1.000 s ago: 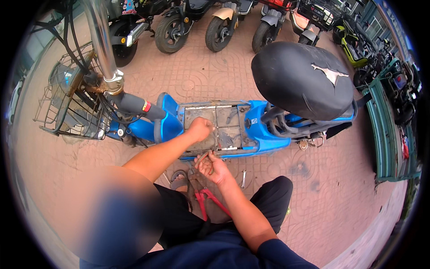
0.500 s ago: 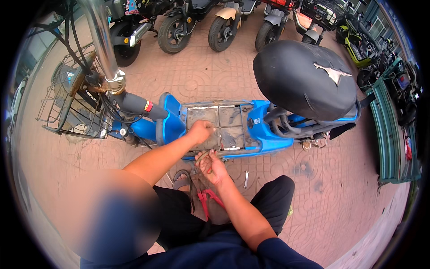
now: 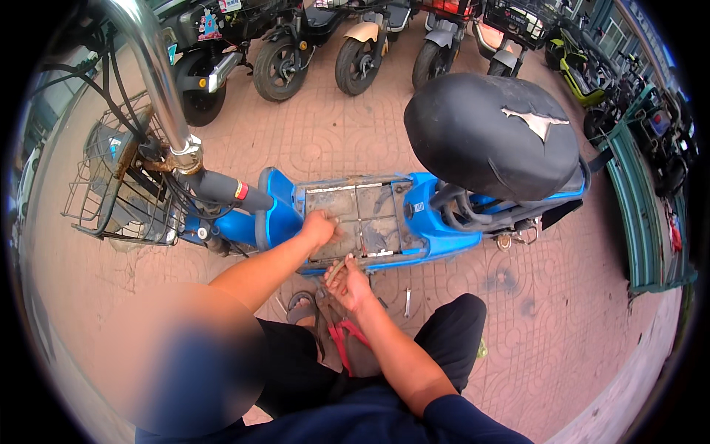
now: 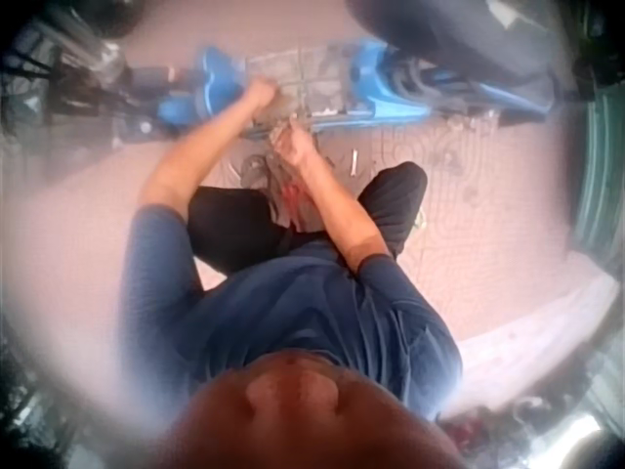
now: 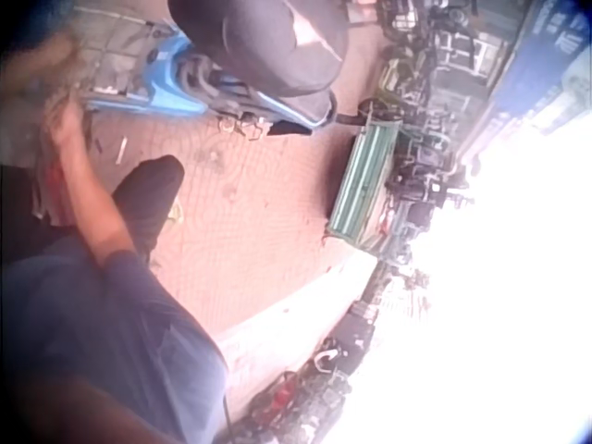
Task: The person works on the wiring and components under the footboard of a blue electric scooter by hand and using pliers, then walks to a bag to discard parts before returning to manipulate wires.
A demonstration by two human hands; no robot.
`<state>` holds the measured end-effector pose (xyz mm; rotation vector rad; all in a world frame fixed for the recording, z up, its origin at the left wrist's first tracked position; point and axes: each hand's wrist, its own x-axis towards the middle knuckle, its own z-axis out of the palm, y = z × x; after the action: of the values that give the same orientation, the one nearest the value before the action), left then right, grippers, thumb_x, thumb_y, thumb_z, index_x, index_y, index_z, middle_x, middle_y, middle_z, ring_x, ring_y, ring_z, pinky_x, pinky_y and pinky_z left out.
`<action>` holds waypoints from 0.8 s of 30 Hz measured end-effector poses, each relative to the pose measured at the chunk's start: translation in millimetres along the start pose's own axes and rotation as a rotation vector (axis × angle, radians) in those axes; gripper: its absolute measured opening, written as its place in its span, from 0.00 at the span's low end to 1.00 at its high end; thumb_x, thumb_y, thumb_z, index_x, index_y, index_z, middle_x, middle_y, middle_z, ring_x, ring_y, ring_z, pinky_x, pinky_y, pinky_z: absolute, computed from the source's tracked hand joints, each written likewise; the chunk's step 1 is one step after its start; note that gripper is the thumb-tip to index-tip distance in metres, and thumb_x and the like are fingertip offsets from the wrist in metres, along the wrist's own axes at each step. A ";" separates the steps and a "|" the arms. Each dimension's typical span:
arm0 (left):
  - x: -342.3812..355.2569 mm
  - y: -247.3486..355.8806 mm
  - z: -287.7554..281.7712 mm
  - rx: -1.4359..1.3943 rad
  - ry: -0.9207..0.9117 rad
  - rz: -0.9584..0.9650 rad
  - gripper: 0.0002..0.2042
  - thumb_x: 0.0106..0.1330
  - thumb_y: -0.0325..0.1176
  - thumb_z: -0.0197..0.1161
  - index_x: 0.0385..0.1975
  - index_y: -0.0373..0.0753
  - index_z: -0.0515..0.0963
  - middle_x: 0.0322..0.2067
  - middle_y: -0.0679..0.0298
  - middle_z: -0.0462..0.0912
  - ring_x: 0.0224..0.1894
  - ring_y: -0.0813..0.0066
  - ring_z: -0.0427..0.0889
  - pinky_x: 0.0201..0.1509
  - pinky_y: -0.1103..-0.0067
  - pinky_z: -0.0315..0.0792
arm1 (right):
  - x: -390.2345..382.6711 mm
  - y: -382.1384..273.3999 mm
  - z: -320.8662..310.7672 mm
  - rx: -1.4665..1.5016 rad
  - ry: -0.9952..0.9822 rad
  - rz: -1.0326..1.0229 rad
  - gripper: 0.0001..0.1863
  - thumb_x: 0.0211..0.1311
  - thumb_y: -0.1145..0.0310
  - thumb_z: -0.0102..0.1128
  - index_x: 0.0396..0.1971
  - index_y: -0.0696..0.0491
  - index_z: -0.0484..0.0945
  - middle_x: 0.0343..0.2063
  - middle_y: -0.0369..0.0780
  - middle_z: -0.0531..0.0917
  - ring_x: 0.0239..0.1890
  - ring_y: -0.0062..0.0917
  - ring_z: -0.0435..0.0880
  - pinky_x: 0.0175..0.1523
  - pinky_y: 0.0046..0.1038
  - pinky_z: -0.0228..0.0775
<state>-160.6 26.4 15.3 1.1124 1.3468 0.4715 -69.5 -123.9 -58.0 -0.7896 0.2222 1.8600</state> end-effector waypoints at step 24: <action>0.4 3.4 -9.0 0.637 0.146 0.411 0.13 0.64 0.33 0.67 0.46 0.36 0.86 0.38 0.48 0.88 0.42 0.54 0.87 0.49 0.65 0.79 | -11.5 -166.2 63.2 -1.339 0.108 0.238 0.15 0.72 0.68 0.55 0.45 0.66 0.79 0.37 0.51 0.88 0.31 0.35 0.91 0.27 0.24 0.83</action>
<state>-167.8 31.4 19.3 1.9334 1.4390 0.4332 53.2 -30.3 31.1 -1.7904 -1.0161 2.0611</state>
